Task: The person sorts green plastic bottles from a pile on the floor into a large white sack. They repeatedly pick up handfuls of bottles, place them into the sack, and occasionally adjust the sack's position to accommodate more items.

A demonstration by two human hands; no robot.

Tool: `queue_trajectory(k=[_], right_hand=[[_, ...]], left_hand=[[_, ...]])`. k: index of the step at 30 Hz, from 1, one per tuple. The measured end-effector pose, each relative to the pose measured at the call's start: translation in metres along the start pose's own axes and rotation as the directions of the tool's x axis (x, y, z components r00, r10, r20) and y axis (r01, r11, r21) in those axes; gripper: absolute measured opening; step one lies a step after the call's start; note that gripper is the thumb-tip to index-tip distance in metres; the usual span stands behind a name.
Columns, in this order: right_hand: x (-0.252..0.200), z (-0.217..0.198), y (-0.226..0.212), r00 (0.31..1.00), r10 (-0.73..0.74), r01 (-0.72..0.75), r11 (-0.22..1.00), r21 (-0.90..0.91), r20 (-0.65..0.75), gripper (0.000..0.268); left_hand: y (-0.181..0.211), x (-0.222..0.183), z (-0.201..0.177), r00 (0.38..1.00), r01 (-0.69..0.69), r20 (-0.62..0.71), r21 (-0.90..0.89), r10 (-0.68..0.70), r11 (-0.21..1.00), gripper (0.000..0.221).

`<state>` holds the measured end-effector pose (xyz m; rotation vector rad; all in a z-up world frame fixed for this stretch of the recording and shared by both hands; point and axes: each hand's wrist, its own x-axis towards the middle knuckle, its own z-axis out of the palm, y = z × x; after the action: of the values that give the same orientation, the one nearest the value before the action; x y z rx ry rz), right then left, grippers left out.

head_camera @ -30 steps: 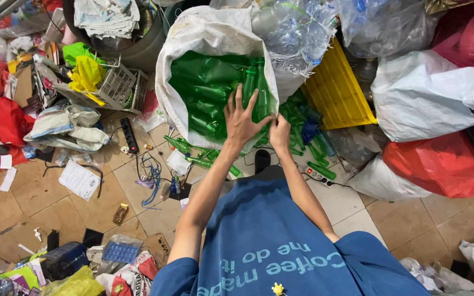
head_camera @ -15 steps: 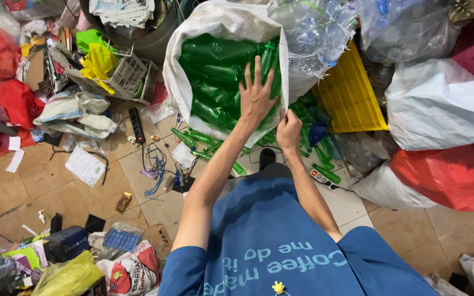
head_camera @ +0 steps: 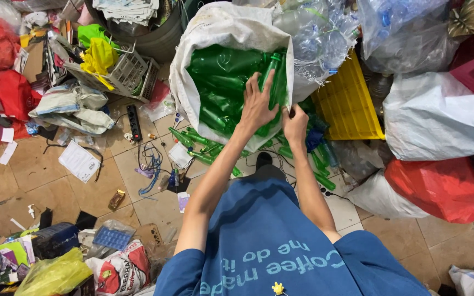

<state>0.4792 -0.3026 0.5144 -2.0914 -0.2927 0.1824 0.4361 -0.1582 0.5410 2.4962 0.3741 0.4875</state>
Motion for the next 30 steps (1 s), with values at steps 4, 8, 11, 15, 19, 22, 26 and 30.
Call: queue_trajectory(k=[4, 8, 11, 15, 19, 22, 26, 30], right_hand=[[-0.002, 0.016, 0.016, 1.0, 0.015, -0.014, 0.998, -0.061, 0.018, 0.03], [-0.014, 0.025, 0.015, 0.994, -0.107, 0.106, 0.991, -0.078, -0.016, 0.062], [-0.015, 0.036, 0.002, 0.974, -0.222, 0.219, 0.974, -0.052, -0.05, 0.097], [-0.012, 0.043, -0.038, 0.991, -0.137, 0.137, 0.98, -0.145, 0.015, 0.123], [0.005, 0.056, -0.046, 0.999, -0.022, 0.034, 0.966, -0.258, 0.048, 0.122], [0.019, 0.066, -0.05, 0.999, -0.034, 0.038, 0.958, -0.283, 0.017, 0.112], [0.042, 0.069, -0.059, 0.999, 0.04, -0.033, 0.945, -0.326, 0.016, 0.098], [0.058, 0.083, -0.053, 0.97, 0.203, -0.148, 0.929, -0.34, 0.133, 0.077]], left_hand=[[-0.012, -0.017, -0.007, 0.994, -0.103, -0.05, -0.046, 0.101, 0.994, 0.098], [-0.015, -0.046, -0.039, 0.962, -0.07, -0.267, -0.041, 0.057, 0.997, 0.06], [-0.031, -0.082, -0.062, 0.876, 0.102, -0.476, 0.023, -0.079, 0.994, 0.046], [-0.064, -0.128, -0.078, 0.698, 0.424, -0.631, -0.015, -0.338, 0.905, 0.068], [-0.082, -0.147, -0.064, 0.648, 0.443, -0.5, -0.366, -0.575, 0.818, 0.11], [-0.088, -0.152, -0.027, 0.635, 0.617, -0.072, -0.552, -0.769, 0.561, 0.111], [-0.105, -0.149, 0.019, 0.68, 0.456, -0.094, -0.722, -0.727, 0.52, 0.083], [-0.107, -0.144, 0.031, 0.729, 0.418, -0.178, -0.648, -0.661, 0.636, 0.063]])
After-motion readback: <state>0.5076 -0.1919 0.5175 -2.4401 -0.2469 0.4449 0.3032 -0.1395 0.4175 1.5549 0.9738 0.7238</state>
